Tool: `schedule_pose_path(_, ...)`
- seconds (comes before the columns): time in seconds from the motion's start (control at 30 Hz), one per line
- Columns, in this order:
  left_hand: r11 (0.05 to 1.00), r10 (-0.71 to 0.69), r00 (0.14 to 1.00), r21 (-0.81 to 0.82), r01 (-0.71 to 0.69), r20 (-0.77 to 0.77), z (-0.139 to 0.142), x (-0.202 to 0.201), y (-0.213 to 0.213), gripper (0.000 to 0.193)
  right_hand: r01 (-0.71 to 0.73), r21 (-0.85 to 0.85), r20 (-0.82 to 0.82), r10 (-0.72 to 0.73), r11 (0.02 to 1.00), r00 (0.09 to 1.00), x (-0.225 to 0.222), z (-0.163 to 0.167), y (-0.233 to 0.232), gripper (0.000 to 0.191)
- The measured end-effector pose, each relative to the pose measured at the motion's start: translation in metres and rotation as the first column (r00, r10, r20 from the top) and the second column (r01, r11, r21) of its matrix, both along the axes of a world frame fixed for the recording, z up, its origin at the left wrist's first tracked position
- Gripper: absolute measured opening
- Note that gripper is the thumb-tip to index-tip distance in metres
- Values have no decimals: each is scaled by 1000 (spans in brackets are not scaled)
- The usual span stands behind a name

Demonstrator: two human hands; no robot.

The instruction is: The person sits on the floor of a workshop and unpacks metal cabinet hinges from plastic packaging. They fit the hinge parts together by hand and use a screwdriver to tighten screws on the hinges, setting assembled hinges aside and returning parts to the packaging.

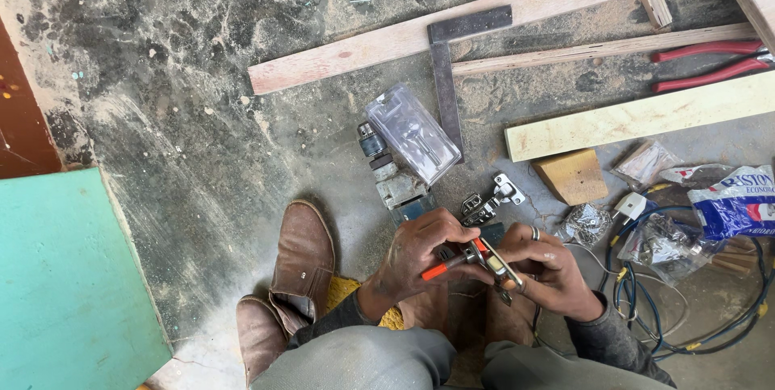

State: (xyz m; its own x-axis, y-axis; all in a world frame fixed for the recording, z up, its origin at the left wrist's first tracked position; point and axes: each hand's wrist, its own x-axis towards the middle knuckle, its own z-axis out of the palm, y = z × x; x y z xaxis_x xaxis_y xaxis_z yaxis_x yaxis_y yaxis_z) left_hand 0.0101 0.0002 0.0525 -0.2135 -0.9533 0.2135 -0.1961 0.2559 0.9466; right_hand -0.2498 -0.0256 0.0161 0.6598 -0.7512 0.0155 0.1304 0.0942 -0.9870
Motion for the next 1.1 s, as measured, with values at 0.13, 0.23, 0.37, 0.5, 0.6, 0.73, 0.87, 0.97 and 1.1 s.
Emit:
schedule_pose_path(0.13, 999, 44, 999, 8, -44, -1, 1, -1, 0, 50, 37, 86, 83, -45, 996, 996, -5, -23, 13, 28)
schedule_pose_path(0.23, 995, 89, 996, 40, -90, 13, 6, 1, -1, 53, 105, 299, -48, -95, 948, 994, -11, -44, 21, 43)
schedule_pose_path(0.37, 983, 92, 996, 157, -92, 7, 15, 4, -3, 52, 167, 533, 52, -229, 829, 972, -15, -65, 26, 44)
schedule_pose_path(0.5, 986, 72, 997, 152, -71, -6, 20, 3, -6, 48, 213, 607, 45, -300, 765, 953, -21, -71, 24, 44)
schedule_pose_path(0.6, 980, 39, 999, 195, -37, -6, 23, 2, -7, 43, 182, 657, 87, -313, 731, 946, -23, -65, 24, 45)
schedule_pose_path(0.73, 974, 0, 998, 225, -12, 56, 23, -1, -9, 37, 171, 694, 75, -306, 700, 949, -19, -53, 21, 51)
schedule_pose_path(0.87, 968, 5, 997, 250, -23, 73, 20, -3, -10, 30, 224, 614, -10, -276, 757, 961, -15, -47, 19, 60)
schedule_pose_path(0.97, 963, 11, 999, 269, -23, 44, 16, -3, -9, 26, 196, 609, 9, -254, 769, 967, -15, -47, 19, 62)
schedule_pose_path(1.1, 972, -5, 1000, 237, 2, 9, 6, -4, -6, 31, 166, 574, 48, -236, 802, 971, -11, -47, 16, 54)
